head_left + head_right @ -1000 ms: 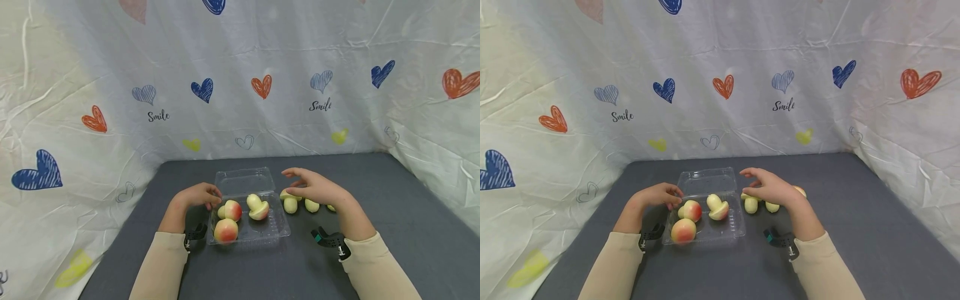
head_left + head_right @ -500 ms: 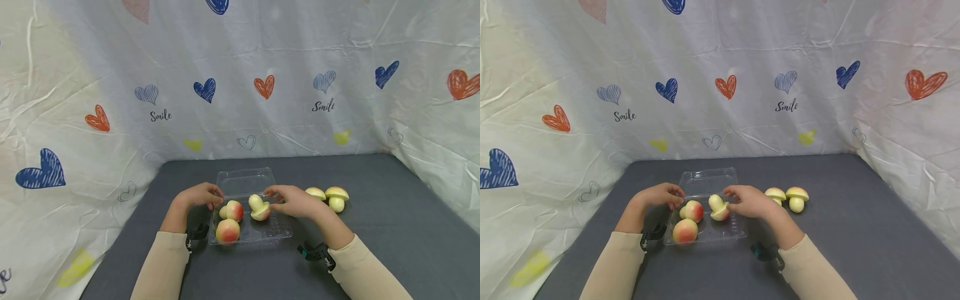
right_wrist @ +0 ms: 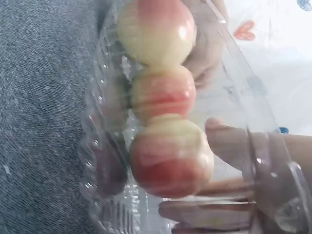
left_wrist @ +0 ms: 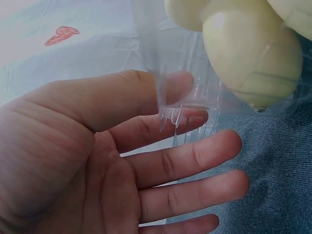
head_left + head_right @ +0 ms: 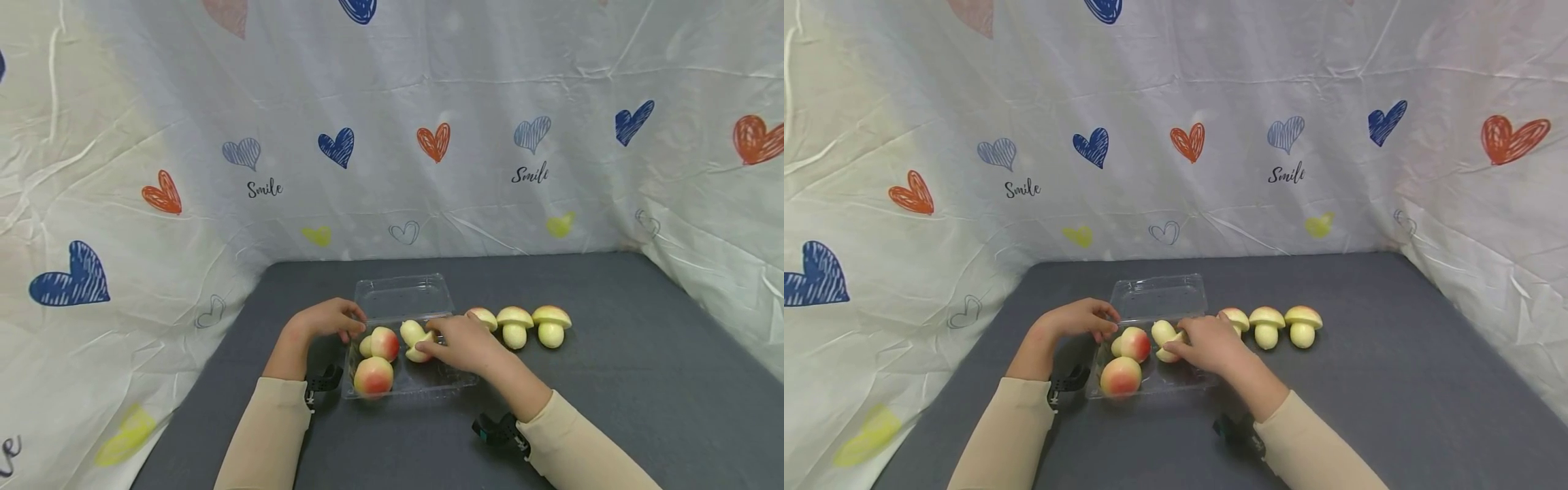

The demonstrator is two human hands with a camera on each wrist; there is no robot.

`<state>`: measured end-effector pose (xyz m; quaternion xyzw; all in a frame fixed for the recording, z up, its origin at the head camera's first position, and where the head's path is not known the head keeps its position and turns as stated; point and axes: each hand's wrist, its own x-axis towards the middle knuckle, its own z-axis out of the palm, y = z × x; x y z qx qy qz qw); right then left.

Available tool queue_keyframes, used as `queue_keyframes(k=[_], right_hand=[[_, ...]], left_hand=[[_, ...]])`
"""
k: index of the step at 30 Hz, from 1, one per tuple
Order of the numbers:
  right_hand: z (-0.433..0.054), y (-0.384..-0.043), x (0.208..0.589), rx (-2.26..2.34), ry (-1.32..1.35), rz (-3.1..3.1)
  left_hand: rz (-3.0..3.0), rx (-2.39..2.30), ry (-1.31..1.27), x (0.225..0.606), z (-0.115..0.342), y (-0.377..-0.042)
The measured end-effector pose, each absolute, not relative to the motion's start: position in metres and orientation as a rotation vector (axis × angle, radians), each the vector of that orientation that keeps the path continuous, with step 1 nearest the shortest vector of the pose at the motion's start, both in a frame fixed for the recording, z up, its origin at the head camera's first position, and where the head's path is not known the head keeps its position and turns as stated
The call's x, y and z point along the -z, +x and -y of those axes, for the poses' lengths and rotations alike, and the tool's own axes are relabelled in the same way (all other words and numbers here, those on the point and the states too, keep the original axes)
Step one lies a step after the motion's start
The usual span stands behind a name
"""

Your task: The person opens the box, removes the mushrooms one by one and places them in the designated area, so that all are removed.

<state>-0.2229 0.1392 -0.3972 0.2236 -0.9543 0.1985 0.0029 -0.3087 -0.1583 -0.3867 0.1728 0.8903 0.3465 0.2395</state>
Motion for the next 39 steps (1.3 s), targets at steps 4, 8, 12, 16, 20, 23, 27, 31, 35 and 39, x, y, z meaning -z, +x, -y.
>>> queue_keyframes(k=[4, 8, 12, 16, 20, 23, 27, 31, 35, 39], right_hand=[[-0.137, -0.224, 0.401, -0.596, 0.687, 2.995], [-0.136, -0.224, 0.405, -0.549, 0.695, 3.003], [-0.137, -0.223, 0.406, -0.561, 0.718, 2.984], [-0.138, -0.223, 0.404, -0.628, 0.744, 2.975], [-0.138, -0.224, 0.402, -0.710, 0.770, 2.966], [-0.139, -0.225, 0.402, -0.770, 0.811, 2.956], [-0.139, -0.225, 0.400, -0.843, 0.892, 2.939], [-0.139, -0.222, 0.397, -0.860, 0.943, 2.929], [-0.140, -0.219, 0.394, -0.842, 0.946, 2.947], [-0.140, -0.219, 0.393, -0.830, 0.926, 2.971]], left_hand=[[-2.439, -0.950, 0.466, 0.386, 0.157, -0.308], [-2.439, -0.950, 0.465, 0.386, 0.158, -0.308], [-2.434, -0.953, 0.468, 0.386, 0.158, -0.308], [-2.433, -0.955, 0.473, 0.386, 0.157, -0.308], [-2.436, -0.956, 0.474, 0.387, 0.158, -0.308], [-2.434, -0.959, 0.475, 0.387, 0.158, -0.308], [-2.432, -0.957, 0.479, 0.387, 0.158, -0.308], [-2.434, -0.949, 0.475, 0.387, 0.158, -0.308], [-2.438, -0.943, 0.477, 0.385, 0.157, -0.307], [-2.440, -0.949, 0.473, 0.384, 0.156, -0.305]])
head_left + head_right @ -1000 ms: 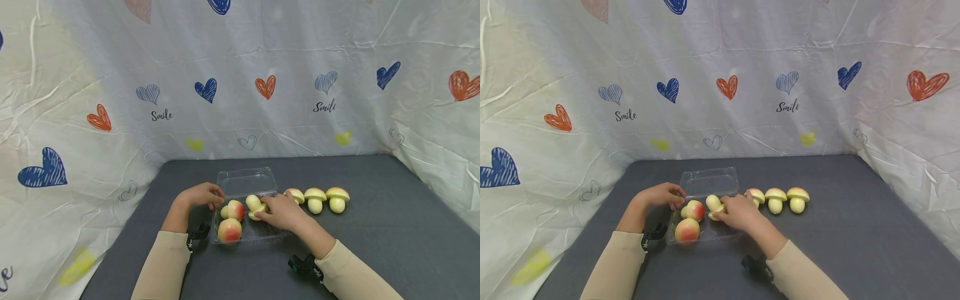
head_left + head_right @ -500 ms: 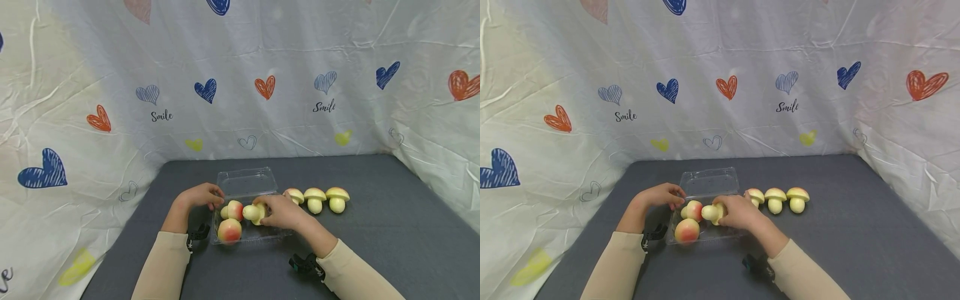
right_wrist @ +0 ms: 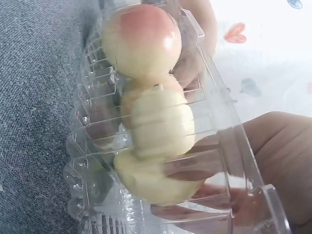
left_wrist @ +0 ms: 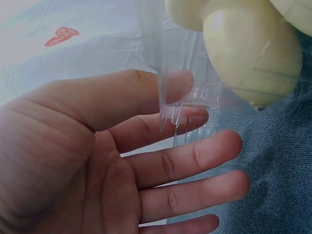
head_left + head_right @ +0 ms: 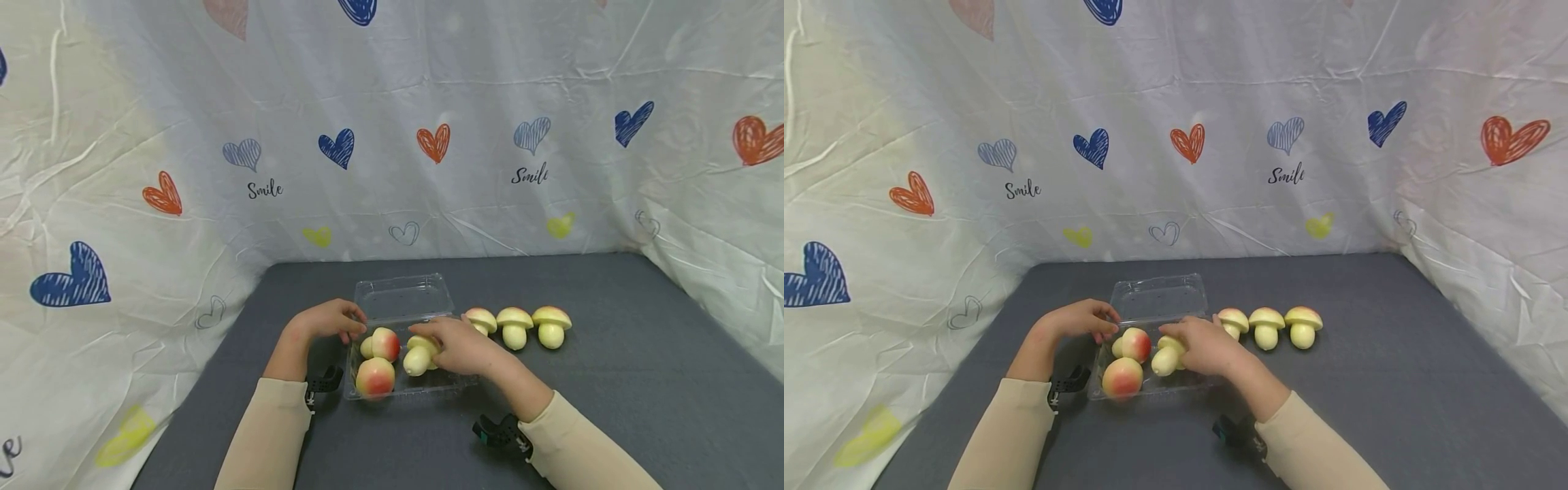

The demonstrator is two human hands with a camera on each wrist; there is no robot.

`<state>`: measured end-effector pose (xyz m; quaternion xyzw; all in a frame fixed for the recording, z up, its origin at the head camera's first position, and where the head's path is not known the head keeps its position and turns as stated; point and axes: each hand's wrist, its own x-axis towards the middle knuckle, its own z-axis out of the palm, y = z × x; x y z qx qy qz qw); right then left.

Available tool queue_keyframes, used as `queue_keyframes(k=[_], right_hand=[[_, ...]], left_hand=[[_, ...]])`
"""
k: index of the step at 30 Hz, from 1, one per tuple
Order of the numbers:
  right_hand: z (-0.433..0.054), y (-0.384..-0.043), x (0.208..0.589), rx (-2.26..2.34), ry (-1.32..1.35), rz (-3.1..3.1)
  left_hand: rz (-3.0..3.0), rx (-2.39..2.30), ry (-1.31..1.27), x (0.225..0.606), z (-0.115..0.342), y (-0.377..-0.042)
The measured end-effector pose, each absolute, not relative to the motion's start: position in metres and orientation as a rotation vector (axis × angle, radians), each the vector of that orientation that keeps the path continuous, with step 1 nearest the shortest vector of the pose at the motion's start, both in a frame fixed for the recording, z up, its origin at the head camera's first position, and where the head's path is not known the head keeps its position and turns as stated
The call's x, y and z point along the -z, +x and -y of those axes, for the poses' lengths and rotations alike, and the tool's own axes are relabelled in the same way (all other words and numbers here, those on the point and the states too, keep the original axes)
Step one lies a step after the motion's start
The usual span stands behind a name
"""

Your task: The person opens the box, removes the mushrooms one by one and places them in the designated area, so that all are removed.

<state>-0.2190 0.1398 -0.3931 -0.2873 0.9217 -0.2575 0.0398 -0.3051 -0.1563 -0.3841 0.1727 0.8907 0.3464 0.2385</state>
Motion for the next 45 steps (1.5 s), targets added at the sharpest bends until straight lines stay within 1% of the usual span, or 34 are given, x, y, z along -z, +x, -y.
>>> queue_keyframes(k=[13, 19, 26, 36, 45], right_hand=[[-0.149, -0.221, 0.386, 0.953, -0.884, -2.693], [-0.161, -0.221, 0.380, 1.046, -0.906, -2.638], [-0.176, -0.220, 0.367, 1.147, -0.846, -2.570], [-0.196, -0.223, 0.359, 1.256, -0.853, -2.349], [-0.212, -0.222, 0.350, 1.202, -0.897, -2.326]], left_hand=[[-2.443, -0.958, 0.484, 0.385, 0.157, -0.306], [-2.455, -0.937, 0.480, 0.385, 0.157, -0.307], [-2.463, -0.936, 0.484, 0.385, 0.157, -0.306], [-2.475, -0.923, 0.485, 0.384, 0.157, -0.305], [-2.473, -0.926, 0.494, 0.386, 0.157, -0.306]])
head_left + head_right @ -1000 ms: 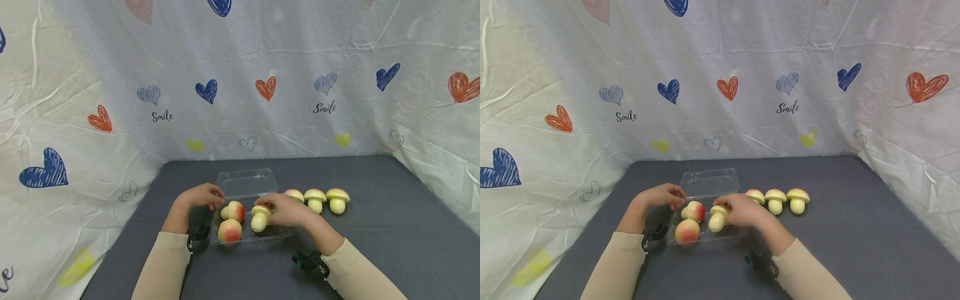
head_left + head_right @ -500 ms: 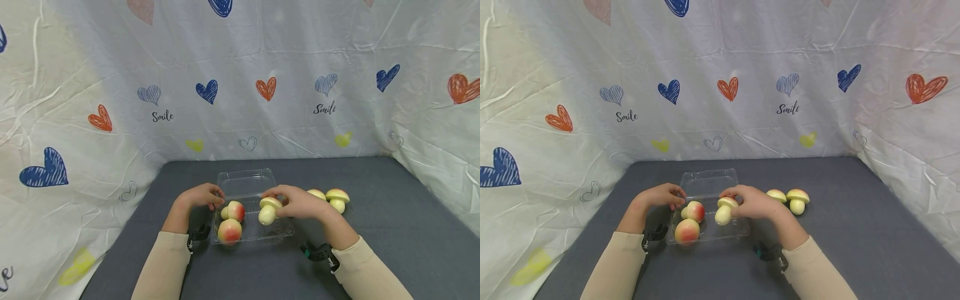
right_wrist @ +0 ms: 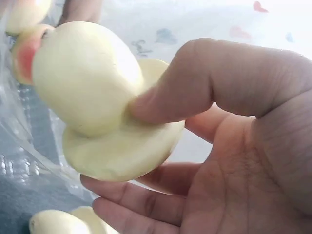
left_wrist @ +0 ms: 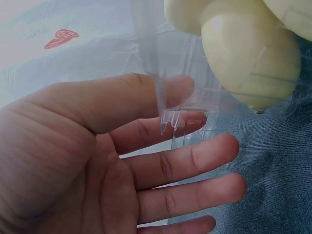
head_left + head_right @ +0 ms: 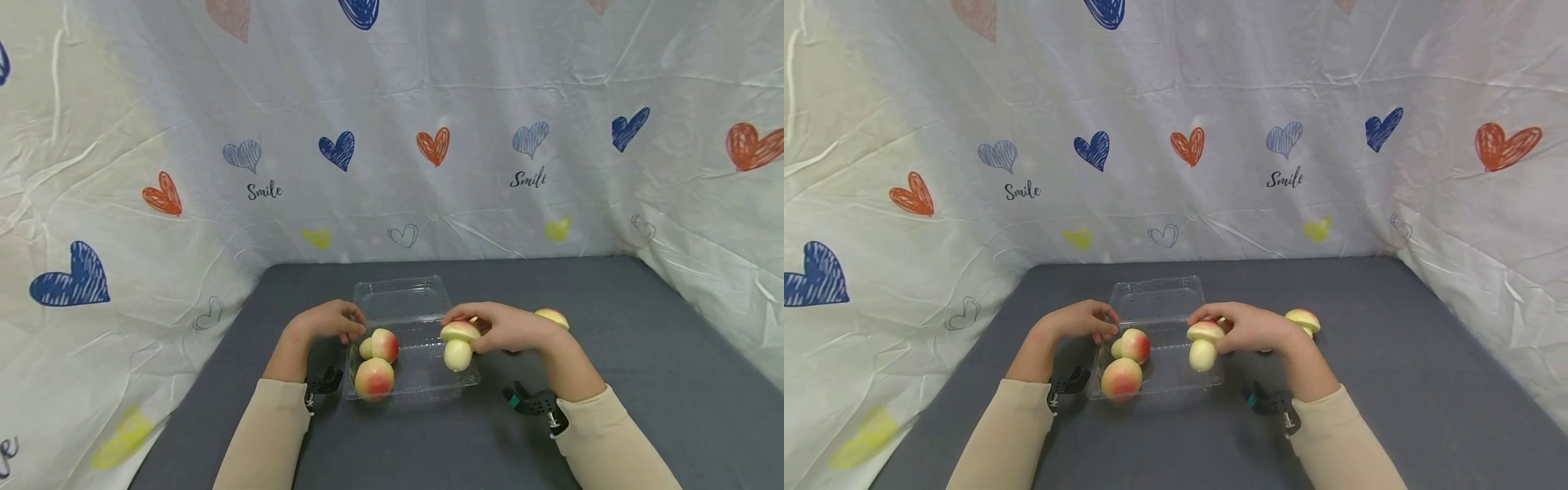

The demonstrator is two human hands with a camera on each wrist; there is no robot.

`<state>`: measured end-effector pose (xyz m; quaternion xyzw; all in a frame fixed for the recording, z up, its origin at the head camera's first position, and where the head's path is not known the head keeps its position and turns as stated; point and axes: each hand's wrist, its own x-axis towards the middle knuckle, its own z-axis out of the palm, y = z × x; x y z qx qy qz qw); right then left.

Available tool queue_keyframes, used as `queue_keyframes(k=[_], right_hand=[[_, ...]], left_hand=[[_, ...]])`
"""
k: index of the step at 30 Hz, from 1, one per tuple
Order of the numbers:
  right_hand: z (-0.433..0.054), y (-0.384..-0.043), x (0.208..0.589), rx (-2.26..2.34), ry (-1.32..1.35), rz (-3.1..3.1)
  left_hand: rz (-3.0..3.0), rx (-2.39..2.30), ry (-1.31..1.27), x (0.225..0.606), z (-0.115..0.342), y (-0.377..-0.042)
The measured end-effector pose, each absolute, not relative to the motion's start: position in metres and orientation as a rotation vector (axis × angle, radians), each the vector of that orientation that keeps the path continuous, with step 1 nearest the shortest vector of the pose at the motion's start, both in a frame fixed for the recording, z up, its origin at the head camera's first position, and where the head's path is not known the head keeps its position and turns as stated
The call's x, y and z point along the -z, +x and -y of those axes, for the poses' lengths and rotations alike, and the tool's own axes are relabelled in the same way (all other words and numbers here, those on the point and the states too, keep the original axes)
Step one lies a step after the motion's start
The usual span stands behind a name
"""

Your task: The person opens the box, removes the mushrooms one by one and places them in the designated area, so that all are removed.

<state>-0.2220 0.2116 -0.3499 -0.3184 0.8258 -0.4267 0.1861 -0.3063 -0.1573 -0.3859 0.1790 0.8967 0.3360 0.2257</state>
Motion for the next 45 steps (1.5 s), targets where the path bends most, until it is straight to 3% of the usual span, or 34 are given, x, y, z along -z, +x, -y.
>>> queue_keyframes(k=[20, 32, 45], right_hand=[[-0.256, -0.219, 0.337, 1.144, -0.783, -2.239], [-0.232, -0.214, 0.352, 0.916, -0.453, -2.431], [-0.216, -0.219, 0.364, 0.705, -0.425, -2.564]], left_hand=[[-2.466, -0.936, 0.489, 0.384, 0.156, -0.304], [-2.472, -0.930, 0.493, 0.383, 0.155, -0.304], [-2.473, -0.916, 0.482, 0.382, 0.155, -0.304]])
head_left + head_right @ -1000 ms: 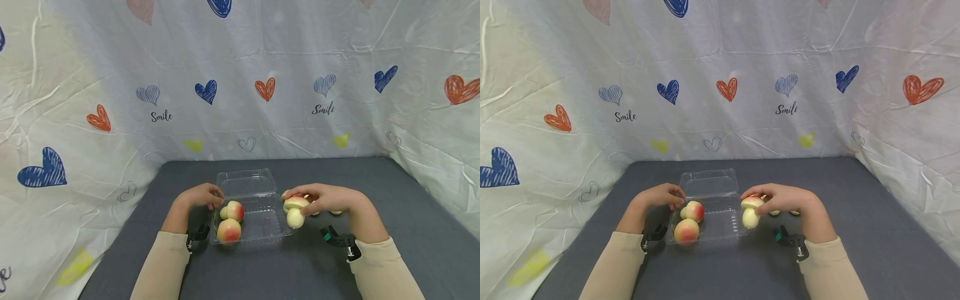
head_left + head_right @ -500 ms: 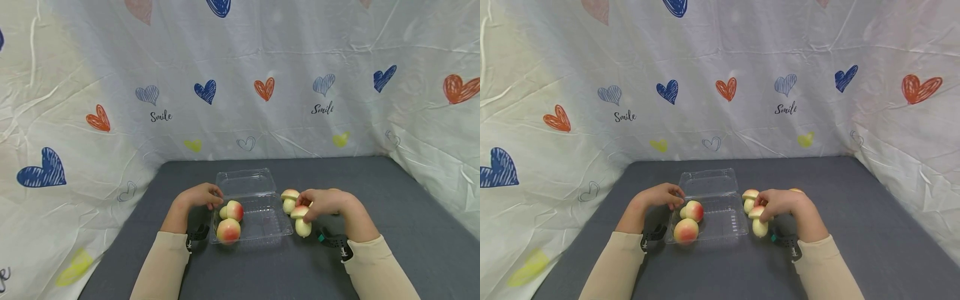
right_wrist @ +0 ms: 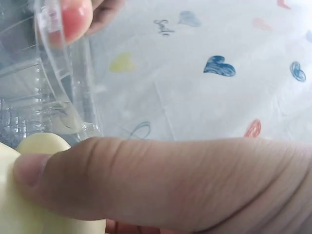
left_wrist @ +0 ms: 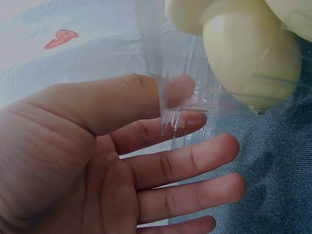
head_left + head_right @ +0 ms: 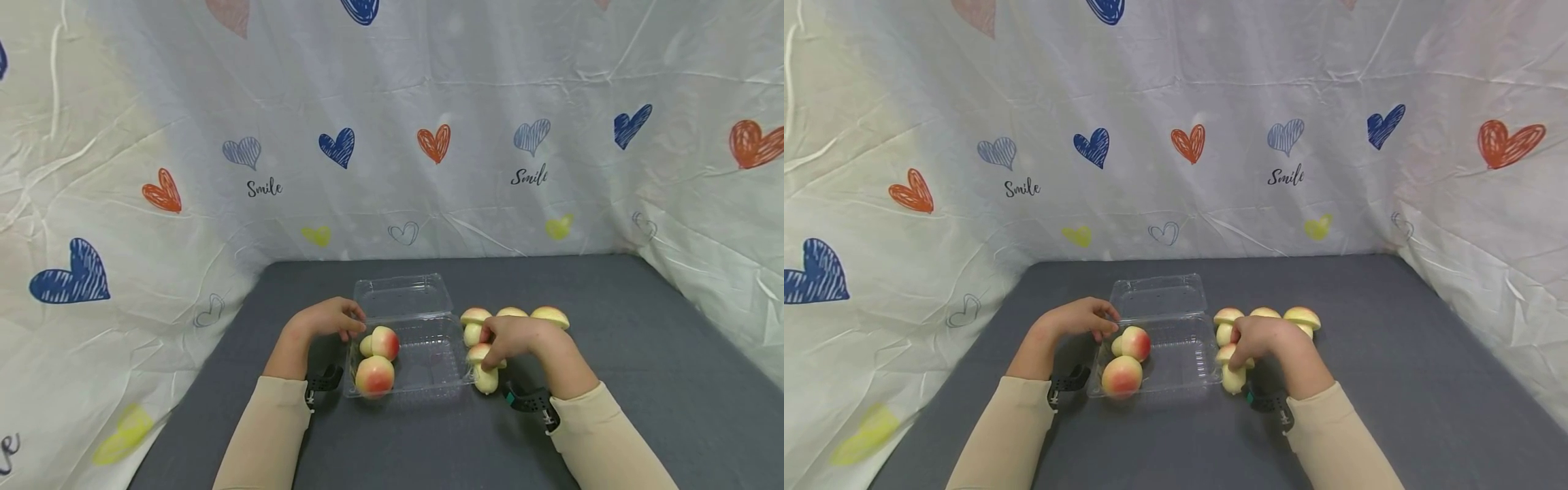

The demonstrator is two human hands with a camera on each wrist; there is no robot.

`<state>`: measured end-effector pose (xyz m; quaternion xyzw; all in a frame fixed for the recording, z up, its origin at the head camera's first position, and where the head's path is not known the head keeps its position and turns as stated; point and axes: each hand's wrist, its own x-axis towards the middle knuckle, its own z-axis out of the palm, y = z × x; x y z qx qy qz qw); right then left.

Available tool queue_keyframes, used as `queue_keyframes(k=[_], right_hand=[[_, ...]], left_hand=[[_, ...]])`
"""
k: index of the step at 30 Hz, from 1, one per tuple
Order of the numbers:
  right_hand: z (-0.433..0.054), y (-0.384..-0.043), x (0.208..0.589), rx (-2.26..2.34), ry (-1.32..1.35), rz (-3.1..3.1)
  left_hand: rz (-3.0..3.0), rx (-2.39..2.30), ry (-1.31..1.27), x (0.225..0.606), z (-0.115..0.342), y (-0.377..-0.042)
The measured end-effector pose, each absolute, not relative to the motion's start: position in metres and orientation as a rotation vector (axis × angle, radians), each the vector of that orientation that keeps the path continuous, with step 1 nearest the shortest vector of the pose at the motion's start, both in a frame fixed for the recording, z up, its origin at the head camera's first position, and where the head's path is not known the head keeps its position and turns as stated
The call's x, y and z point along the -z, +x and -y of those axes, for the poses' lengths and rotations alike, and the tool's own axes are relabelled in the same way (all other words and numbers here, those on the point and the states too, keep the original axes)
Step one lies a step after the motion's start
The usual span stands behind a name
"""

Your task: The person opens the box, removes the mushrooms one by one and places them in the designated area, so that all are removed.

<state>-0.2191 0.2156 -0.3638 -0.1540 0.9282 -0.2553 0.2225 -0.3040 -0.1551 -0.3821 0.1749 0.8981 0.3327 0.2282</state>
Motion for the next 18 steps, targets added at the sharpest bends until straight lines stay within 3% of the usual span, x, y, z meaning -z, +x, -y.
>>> queue_keyframes(k=[18], right_hand=[[-0.2148, -0.2219, 0.3661, 0.725, -0.426, -2.628]], left_hand=[[-2.465, -0.931, 0.479, 0.3838, 0.1547, -0.3043]])
